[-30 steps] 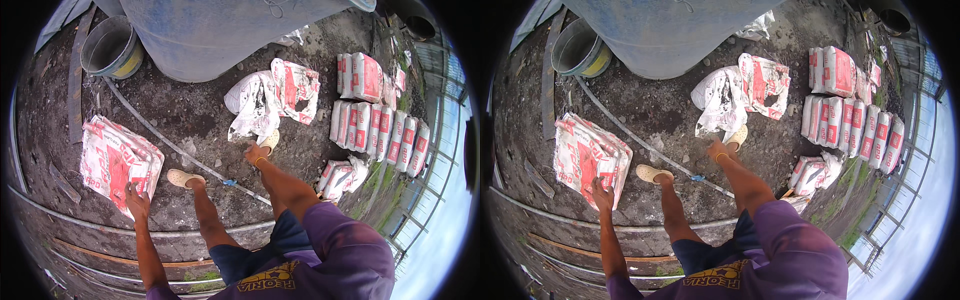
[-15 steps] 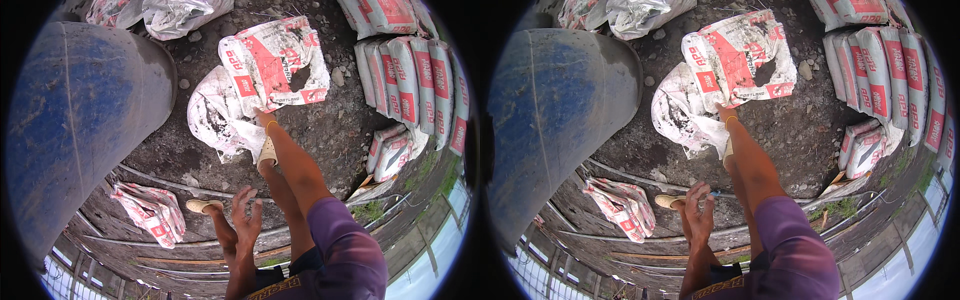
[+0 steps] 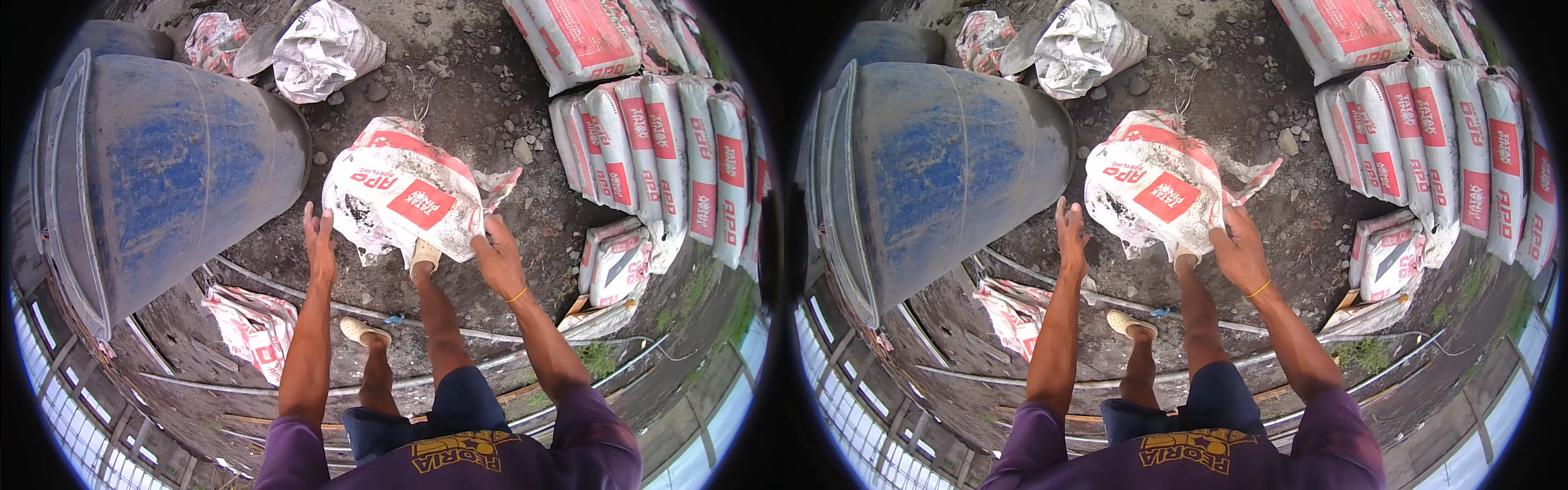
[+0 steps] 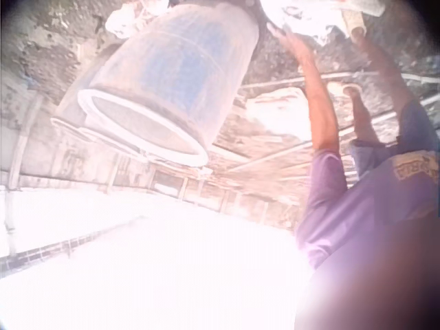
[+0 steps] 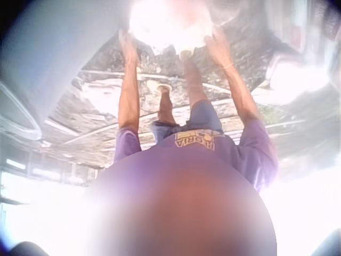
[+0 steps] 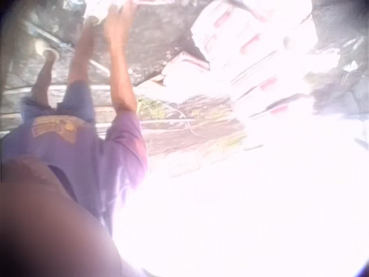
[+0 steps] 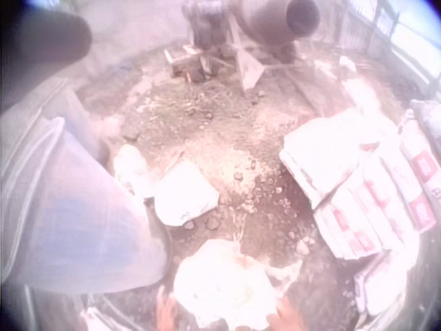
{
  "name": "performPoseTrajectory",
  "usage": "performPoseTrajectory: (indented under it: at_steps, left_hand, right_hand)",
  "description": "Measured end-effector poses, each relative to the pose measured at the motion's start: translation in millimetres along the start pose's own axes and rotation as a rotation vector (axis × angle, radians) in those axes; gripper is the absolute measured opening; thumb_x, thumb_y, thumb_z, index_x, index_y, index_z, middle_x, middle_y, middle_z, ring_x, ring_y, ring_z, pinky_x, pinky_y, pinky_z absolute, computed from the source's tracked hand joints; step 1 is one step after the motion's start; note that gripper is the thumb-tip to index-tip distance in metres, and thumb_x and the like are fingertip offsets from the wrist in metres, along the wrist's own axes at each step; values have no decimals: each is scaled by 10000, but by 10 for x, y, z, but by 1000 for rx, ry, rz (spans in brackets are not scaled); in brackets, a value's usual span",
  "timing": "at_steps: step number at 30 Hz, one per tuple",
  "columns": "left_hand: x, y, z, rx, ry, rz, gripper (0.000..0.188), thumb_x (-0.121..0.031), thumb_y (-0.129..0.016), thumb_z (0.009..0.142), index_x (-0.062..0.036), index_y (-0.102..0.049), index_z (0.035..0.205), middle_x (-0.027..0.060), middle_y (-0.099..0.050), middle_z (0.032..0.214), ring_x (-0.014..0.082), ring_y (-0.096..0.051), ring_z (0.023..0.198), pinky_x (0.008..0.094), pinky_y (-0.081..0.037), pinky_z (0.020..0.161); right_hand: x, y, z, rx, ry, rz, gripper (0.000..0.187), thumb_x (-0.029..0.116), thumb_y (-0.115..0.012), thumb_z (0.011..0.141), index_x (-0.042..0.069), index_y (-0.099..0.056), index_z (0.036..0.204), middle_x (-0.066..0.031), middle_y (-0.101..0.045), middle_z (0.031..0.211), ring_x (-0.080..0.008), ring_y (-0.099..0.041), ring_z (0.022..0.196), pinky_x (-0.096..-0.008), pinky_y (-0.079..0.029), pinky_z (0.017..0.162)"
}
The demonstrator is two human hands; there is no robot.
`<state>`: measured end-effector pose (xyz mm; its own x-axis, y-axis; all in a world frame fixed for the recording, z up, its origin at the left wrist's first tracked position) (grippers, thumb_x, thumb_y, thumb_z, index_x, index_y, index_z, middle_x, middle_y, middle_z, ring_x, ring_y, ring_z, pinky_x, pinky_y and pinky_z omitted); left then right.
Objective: The person gathers and stacks empty cement bags, then operates a cement mixer by turning its wheel. They pour water from a bucket into the mixer and continue mixing. The person handles multiple empty bags and a bucket of water throughout the clip.
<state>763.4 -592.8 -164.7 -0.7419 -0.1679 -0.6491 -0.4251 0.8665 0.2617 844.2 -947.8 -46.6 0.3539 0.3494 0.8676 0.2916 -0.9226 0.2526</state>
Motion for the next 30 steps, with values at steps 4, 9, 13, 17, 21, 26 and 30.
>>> performPoseTrajectory:
  at_steps: [4, 9, 13, 17, 21, 26, 30]
  left_hand:
    - [-233, -129, 11, 294, 135, -473, 897, -530, -709, 933, -46, -308, 1575, 201, -544, 1450, 272, -637, 1213, 410, -573, 872]
    - [-103, 662, -496, 18, -13, -196, 533, -437, -587, 1050, 21, -614, 1322, 84, -727, 1031, 130, -661, 794, 312, -523, 635]
    - [351, 1529, -1186, -238, -30, -395, 616, -538, -516, 1062, 32, -666, 1245, 10, -654, 814, 69, -494, 649, 272, -387, 550]
    - [994, 2516, -1701, -325, 152, -362, 697, -583, -517, 1039, 75, -675, 1206, 138, -708, 990, 179, -601, 957, 374, -479, 900]
    - [1791, 3874, -2110, -410, 109, -628, 660, -574, -540, 1032, 46, -695, 1196, 115, -725, 1001, 159, -628, 963, 350, -487, 880]
    - [2415, 5995, -2358, -528, 10, -897, 494, -424, -601, 1047, 41, -690, 1191, 67, -730, 1040, 119, -647, 909, 291, -504, 834]
    - [2533, 7698, -2864, -796, -118, -970, 527, -484, -598, 1035, 31, -704, 1078, 20, -697, 867, 84, -594, 734, 262, -469, 671]
  right_hand:
    - [723, 13, -607, 122, -41, 47, 335, 38, -510, 876, -23, -619, 1188, -113, -568, 1085, -220, -548, 1036, -325, -420, 958]
    - [605, 115, -850, -142, -178, -250, 253, 77, -480, 899, -45, -588, 1093, -134, -526, 1021, -242, -528, 988, -338, -408, 916]
    - [1018, -313, -1103, -164, 83, -409, 217, 90, -456, 932, -53, -558, 1059, -145, -527, 1018, -260, -516, 986, -354, -404, 906]
    - [1760, -1396, -1446, -115, 303, -471, 210, 83, -475, 897, -62, -585, 1000, -127, -552, 1011, -256, -526, 968, -351, -406, 926]
    - [2410, -2901, -2022, 127, 375, -429, 161, 65, -489, 859, -40, -573, 948, -97, -538, 1006, -197, -503, 970, -318, -393, 914]
    - [3196, -5383, -2753, 427, 662, -375, 95, 45, -486, 862, -21, -543, 900, -83, -549, 1020, -174, -489, 970, -299, -386, 915]
    - [3920, -6949, -3447, 624, 781, -274, 130, 48, -479, 898, -22, -573, 953, -77, -594, 1044, -136, -511, 951, -289, -408, 920]
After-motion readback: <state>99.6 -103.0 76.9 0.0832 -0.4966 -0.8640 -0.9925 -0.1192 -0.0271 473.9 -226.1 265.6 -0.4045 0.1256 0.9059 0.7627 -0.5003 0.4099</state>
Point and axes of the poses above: each hand's wrist, its own z-axis towards the middle knuckle, its own y-axis out of the back of the hand, x = y × z, the point moved 8 cm from there along z, towards the middle knuckle
